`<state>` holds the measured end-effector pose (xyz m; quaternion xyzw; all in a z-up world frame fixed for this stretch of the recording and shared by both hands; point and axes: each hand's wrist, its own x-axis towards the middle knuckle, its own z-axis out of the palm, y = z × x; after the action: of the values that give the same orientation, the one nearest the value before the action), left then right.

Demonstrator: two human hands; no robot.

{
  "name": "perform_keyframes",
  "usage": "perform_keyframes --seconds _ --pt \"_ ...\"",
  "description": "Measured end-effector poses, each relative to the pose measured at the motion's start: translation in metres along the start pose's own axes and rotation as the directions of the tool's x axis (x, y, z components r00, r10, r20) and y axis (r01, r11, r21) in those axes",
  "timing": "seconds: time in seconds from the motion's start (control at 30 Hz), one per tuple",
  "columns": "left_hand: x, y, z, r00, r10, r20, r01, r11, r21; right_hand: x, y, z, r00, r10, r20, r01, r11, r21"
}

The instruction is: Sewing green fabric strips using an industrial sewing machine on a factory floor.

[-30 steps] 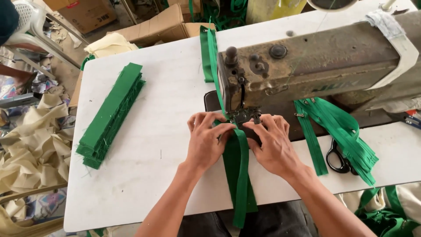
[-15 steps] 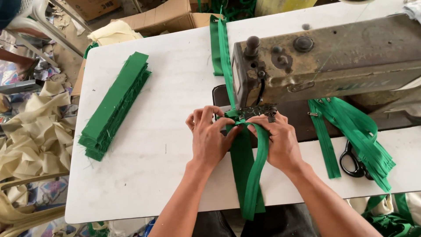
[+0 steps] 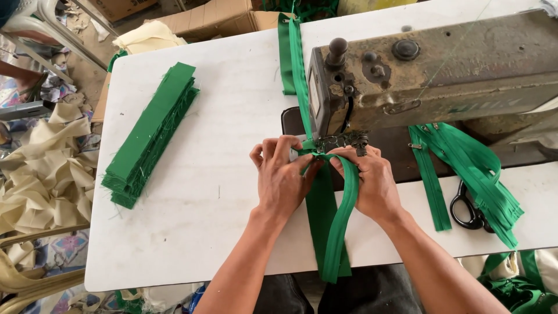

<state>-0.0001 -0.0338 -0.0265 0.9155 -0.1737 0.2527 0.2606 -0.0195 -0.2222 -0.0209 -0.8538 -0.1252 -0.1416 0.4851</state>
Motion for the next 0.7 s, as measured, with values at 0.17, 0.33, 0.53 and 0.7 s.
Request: perform_keyframes --seconds 0.17,0.33,0.53,0.7 --pt "0.003 0.004 0.004 1.0 0.006 -0.008 -0.007 1.0 -0.03 0.002 -0.01 -0.002 1.0 0.003 -0.003 -0.003 1.0 0.01" --pt "-0.003 0.0 0.001 1.0 0.003 -0.027 -0.007 0.993 -0.117 0.0 -0.006 -0.006 0.976 -0.219 -0.011 0.215 0.966 -0.147" --pt "-0.01 -0.01 -0.007 0.988 0.149 0.037 -0.147 0.988 -0.052 -0.012 -0.023 -0.004 0.882 -0.446 0.154 0.468 0.788 -0.399" --pt "-0.008 -0.015 -0.005 0.978 0.206 0.047 -0.205 0.979 -0.017 -0.016 -0.021 -0.008 0.866 -0.456 0.207 0.498 0.737 -0.457"
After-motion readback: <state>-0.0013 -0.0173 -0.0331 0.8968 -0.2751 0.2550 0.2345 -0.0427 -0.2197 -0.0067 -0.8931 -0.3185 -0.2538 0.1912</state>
